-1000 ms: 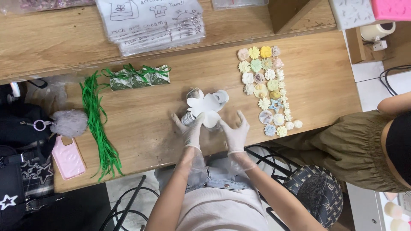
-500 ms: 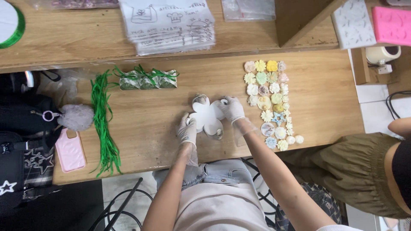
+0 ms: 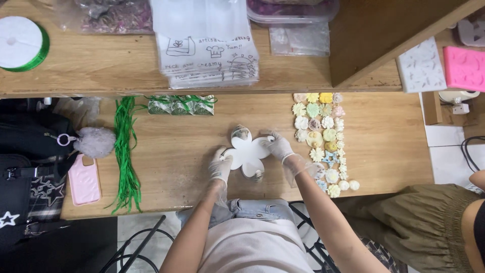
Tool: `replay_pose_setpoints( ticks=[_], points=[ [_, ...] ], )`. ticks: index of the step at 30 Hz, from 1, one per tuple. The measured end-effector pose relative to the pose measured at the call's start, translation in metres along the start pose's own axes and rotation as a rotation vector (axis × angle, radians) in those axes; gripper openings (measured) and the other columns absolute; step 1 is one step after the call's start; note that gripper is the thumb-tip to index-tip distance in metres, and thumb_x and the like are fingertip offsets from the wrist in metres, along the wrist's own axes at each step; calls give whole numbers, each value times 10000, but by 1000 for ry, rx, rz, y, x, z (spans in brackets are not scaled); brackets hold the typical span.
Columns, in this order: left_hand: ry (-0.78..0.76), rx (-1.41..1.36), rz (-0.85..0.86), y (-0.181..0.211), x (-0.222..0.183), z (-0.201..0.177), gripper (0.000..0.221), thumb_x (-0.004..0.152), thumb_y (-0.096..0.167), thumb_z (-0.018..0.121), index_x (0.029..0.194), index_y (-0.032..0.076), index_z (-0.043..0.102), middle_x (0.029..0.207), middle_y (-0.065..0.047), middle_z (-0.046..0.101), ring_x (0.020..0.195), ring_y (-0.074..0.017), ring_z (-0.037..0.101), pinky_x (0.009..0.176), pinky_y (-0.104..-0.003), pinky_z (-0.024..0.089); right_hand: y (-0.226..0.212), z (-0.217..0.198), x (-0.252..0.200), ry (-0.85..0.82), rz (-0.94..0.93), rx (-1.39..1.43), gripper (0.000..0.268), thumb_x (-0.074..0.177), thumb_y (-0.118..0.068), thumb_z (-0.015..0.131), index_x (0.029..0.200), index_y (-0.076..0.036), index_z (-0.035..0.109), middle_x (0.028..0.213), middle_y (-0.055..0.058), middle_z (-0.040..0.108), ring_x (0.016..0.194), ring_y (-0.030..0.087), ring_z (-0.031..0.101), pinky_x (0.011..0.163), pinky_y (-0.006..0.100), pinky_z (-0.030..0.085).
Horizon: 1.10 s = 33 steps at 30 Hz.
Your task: Wrapping and tying individual items in paper and ribbon.
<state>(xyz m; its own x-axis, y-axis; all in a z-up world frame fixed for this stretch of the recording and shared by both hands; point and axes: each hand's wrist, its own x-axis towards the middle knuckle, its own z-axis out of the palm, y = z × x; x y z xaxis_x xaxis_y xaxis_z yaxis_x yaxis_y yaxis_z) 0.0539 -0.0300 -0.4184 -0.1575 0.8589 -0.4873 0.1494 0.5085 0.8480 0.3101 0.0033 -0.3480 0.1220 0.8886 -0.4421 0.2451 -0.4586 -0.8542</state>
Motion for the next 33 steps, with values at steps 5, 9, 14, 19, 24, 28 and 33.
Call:
replay_pose_setpoints(
  ticks=[5, 9, 14, 19, 24, 28, 33],
  points=[
    [-93, -45, -147, 27, -5, -17, 478, 816, 173, 766, 1287, 134, 690, 1133, -86, 758, 961, -200, 729, 823, -352, 583, -26, -7, -5, -69, 166, -194, 437, 827, -251, 828, 1202, -57, 719, 998, 54, 761, 870, 144, 704, 771, 307, 572],
    [-274, -27, -447, 111, -46, -53, 469, 856, 266, 758, 1300, 155, 656, 1184, -103, 722, 953, -214, 687, 799, -426, 563, -31, -19, -5, -188, 264, -142, 471, 837, -254, 816, 1216, 10, 720, 1058, 104, 775, 928, 202, 723, 780, 337, 579],
    [-482, -249, -446, 108, -43, -82, 528, 863, 257, 732, 1339, 111, 557, 1255, -119, 680, 1071, -242, 693, 886, -465, 599, -94, -38, -48, -286, 345, 78, 467, 848, -207, 794, 1236, 27, 679, 1100, 106, 767, 982, 206, 728, 827, 326, 592],
    [-758, -502, -339, 149, -70, -105, 524, 923, 264, 662, 1374, 11, 576, 1278, -142, 691, 1159, -244, 687, 993, -413, 566, -91, -42, -66, -396, 378, 392, 463, 860, -173, 779, 1261, 29, 667, 1154, 106, 754, 1041, 190, 720, 909, 320, 583],
    [-872, -809, -264, 140, -80, -101, 506, 1001, 247, 595, 1409, -50, 560, 1315, -154, 666, 1206, -218, 657, 1066, -365, 491, -119, -34, -102, -478, 284, 602, 554, 898, -297, 727, 1346, 11, 620, 1236, 106, 725, 1098, 161, 718, 974, 307, 554],
    [-866, -850, -212, 142, -83, -101, 509, 985, 238, 605, 1404, -47, 560, 1316, -142, 666, 1203, -215, 659, 1056, -357, 500, -95, -22, -110, -484, 300, 757, 570, 895, -299, 720, 1368, -6, 595, 1264, 102, 716, 1122, 160, 716, 991, 304, 553],
    [-742, -428, -259, 169, -62, -105, 597, 907, 276, 691, 1426, 15, 554, 1293, -137, 673, 1146, -250, 672, 945, -407, 556, -42, -33, -80, -352, 403, 621, 517, 913, -266, 726, 1331, 26, 636, 1202, 110, 736, 1060, 181, 722, 927, 320, 580]
  ],
)
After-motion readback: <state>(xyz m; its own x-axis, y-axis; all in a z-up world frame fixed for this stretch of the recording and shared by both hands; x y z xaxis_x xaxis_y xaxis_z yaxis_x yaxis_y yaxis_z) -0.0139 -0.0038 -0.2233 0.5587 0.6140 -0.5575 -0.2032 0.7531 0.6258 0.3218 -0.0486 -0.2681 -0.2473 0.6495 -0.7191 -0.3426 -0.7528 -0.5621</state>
